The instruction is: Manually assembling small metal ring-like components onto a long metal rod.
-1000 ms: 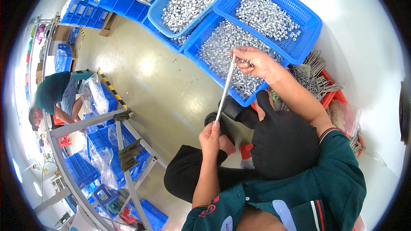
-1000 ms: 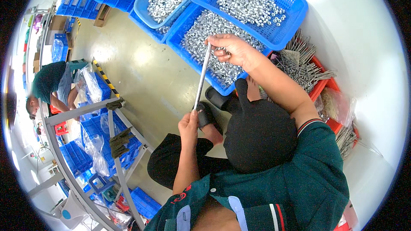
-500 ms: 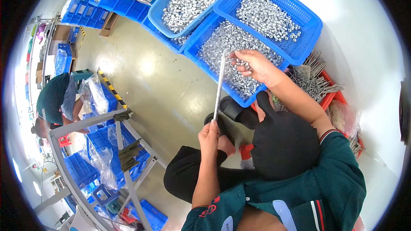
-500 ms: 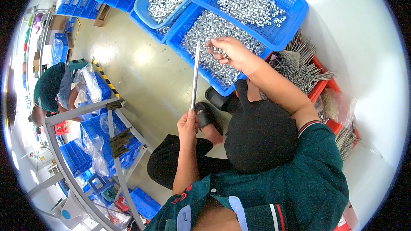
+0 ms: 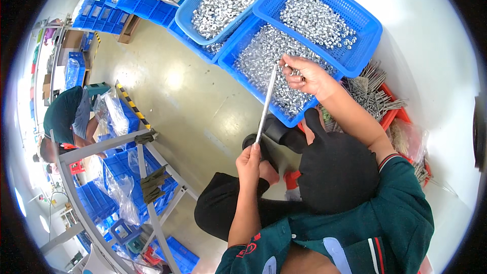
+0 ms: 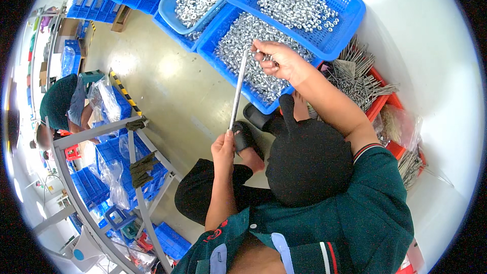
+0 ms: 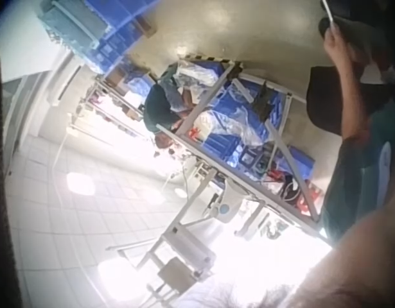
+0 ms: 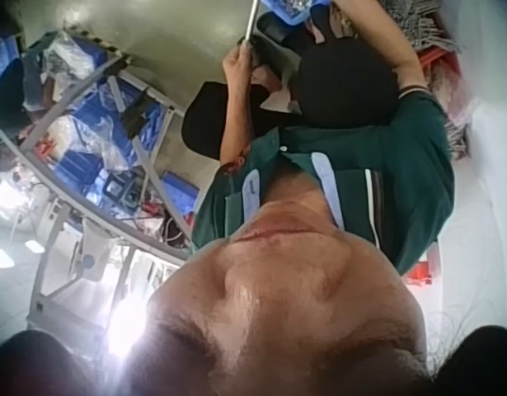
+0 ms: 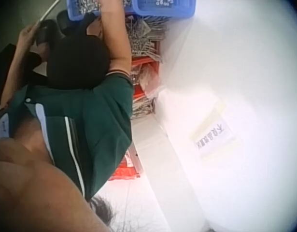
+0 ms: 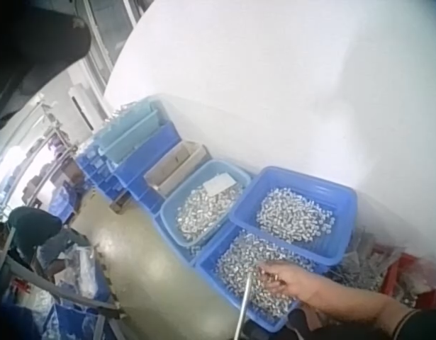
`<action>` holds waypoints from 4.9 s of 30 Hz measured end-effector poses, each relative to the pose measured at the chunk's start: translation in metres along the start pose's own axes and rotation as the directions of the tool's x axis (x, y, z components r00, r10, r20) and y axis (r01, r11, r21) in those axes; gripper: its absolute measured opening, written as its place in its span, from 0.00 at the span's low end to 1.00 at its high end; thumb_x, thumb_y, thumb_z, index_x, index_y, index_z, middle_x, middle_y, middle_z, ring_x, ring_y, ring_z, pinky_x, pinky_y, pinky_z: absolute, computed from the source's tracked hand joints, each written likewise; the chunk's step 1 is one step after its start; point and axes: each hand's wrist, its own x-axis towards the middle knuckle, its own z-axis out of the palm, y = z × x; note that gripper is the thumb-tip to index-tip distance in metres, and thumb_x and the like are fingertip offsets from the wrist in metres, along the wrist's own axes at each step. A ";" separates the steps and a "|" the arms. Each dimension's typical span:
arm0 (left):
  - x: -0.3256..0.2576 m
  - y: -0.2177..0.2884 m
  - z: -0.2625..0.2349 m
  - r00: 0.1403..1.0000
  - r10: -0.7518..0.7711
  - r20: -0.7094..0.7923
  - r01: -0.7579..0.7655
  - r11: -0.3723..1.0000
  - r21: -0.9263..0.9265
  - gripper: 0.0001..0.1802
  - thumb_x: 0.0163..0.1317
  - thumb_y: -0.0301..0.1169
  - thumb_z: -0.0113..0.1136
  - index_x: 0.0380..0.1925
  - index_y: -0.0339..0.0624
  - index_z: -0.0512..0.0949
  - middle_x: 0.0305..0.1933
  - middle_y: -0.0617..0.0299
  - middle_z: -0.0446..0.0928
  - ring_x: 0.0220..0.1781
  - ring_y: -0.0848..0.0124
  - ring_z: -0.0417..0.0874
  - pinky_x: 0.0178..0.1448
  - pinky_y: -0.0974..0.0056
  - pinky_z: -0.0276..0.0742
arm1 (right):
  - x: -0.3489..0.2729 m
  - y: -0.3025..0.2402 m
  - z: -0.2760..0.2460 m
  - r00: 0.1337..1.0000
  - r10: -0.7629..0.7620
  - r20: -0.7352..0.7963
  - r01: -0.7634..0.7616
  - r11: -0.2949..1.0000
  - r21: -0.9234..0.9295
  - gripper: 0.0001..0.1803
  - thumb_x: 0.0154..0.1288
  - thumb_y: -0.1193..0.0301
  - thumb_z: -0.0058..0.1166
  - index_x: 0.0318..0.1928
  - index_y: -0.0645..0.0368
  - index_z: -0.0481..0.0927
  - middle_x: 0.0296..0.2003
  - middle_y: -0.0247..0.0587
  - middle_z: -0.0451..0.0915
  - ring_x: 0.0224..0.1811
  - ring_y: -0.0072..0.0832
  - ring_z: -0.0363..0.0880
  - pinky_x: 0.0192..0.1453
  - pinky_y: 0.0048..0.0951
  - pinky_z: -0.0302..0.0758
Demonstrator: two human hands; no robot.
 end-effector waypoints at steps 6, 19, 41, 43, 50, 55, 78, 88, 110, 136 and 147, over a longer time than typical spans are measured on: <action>0.001 -0.006 -0.001 0.999 0.038 0.007 -0.038 0.999 0.021 0.18 0.62 0.39 0.50 0.22 0.35 0.75 0.16 0.73 0.63 0.18 0.84 0.58 0.22 0.76 0.52 | -0.006 -0.010 0.013 1.000 -0.005 -0.012 0.005 0.999 0.037 0.09 0.63 0.67 0.46 0.38 0.61 0.71 0.21 0.29 0.68 0.14 0.11 0.58 0.13 0.12 0.52; 0.001 -0.008 -0.003 0.996 0.087 0.031 -0.090 0.992 0.084 0.18 0.62 0.39 0.51 0.30 0.31 0.78 0.19 0.72 0.67 0.21 0.83 0.61 0.25 0.76 0.56 | -0.010 -0.015 0.018 0.994 0.054 0.099 -0.047 0.996 -0.080 0.08 0.61 0.68 0.48 0.35 0.60 0.73 0.17 0.26 0.66 0.10 0.11 0.54 0.11 0.13 0.49; 0.004 0.020 0.007 0.999 -0.037 -0.016 0.036 0.998 -0.049 0.20 0.63 0.43 0.47 0.15 0.44 0.67 0.12 0.73 0.59 0.11 0.85 0.55 0.15 0.77 0.47 | -0.018 0.040 0.023 0.946 0.303 0.119 -0.195 0.819 -0.539 0.14 0.60 0.65 0.50 0.45 0.58 0.75 0.17 0.27 0.67 0.11 0.11 0.55 0.12 0.13 0.48; 0.008 0.025 0.007 0.999 -0.049 -0.009 0.049 0.996 -0.070 0.21 0.63 0.43 0.47 0.14 0.45 0.66 0.11 0.74 0.58 0.10 0.85 0.53 0.14 0.77 0.45 | -0.020 0.057 0.029 0.866 0.465 0.184 -0.211 0.674 -0.708 0.19 0.60 0.68 0.49 0.53 0.57 0.71 0.17 0.25 0.67 0.14 0.10 0.57 0.15 0.12 0.52; 0.017 0.053 0.031 0.999 -0.033 -0.028 0.030 0.993 -0.113 0.20 0.62 0.46 0.48 0.23 0.40 0.72 0.13 0.75 0.61 0.12 0.87 0.56 0.16 0.79 0.48 | -0.030 0.075 0.049 0.811 0.473 0.344 -0.129 0.718 -0.683 0.23 0.62 0.63 0.48 0.57 0.50 0.66 0.20 0.25 0.67 0.18 0.10 0.60 0.19 0.13 0.54; 0.018 0.070 0.042 1.000 0.017 0.002 -0.017 0.998 -0.059 0.22 0.63 0.47 0.45 0.22 0.39 0.72 0.12 0.74 0.59 0.12 0.86 0.54 0.16 0.78 0.47 | -0.032 0.060 0.043 0.895 0.355 0.269 -0.135 0.792 -0.596 0.17 0.64 0.62 0.45 0.51 0.54 0.72 0.17 0.24 0.64 0.16 0.11 0.57 0.18 0.14 0.52; -0.012 0.039 0.020 0.994 -0.105 -0.026 0.103 0.992 -0.073 0.23 0.63 0.47 0.45 0.17 0.43 0.66 0.10 0.75 0.55 0.10 0.85 0.51 0.14 0.76 0.43 | -0.010 0.008 0.015 0.996 0.083 -0.031 -0.076 0.981 0.176 0.12 0.61 0.73 0.40 0.43 0.65 0.71 0.32 0.40 0.70 0.18 0.17 0.61 0.15 0.16 0.56; -0.001 0.003 0.019 0.999 -0.021 0.037 0.023 0.998 -0.053 0.22 0.62 0.45 0.48 0.15 0.43 0.67 0.12 0.73 0.60 0.14 0.84 0.57 0.18 0.76 0.49 | -0.005 0.003 -0.002 0.982 0.013 0.191 -0.061 0.966 0.252 0.08 0.63 0.69 0.45 0.38 0.61 0.70 0.24 0.33 0.69 0.15 0.12 0.59 0.13 0.12 0.54; 0.002 -0.011 0.005 0.990 0.134 -0.042 -0.130 0.988 0.087 0.17 0.61 0.38 0.52 0.26 0.32 0.77 0.17 0.73 0.64 0.19 0.84 0.60 0.23 0.76 0.54 | -0.010 -0.038 0.035 0.997 -0.041 0.058 0.068 0.809 -0.584 0.07 0.55 0.70 0.56 0.31 0.61 0.76 0.16 0.27 0.67 0.12 0.10 0.56 0.14 0.13 0.48; 0.005 -0.002 0.009 0.997 0.055 -0.047 -0.059 0.993 -0.103 0.18 0.62 0.41 0.50 0.16 0.43 0.69 0.14 0.73 0.62 0.14 0.84 0.57 0.17 0.77 0.50 | 0.000 -0.002 0.003 0.992 0.039 0.121 -0.047 0.997 0.056 0.13 0.64 0.71 0.40 0.46 0.65 0.70 0.27 0.33 0.69 0.18 0.13 0.59 0.14 0.11 0.54; -0.001 -0.003 0.009 0.998 0.042 -0.055 -0.044 0.999 -0.030 0.19 0.62 0.37 0.51 0.15 0.38 0.68 0.17 0.72 0.63 0.21 0.84 0.59 0.25 0.76 0.54 | 0.001 -0.008 0.008 0.993 -0.017 0.116 0.011 0.999 0.048 0.11 0.62 0.72 0.47 0.43 0.64 0.70 0.25 0.33 0.69 0.17 0.13 0.60 0.15 0.11 0.55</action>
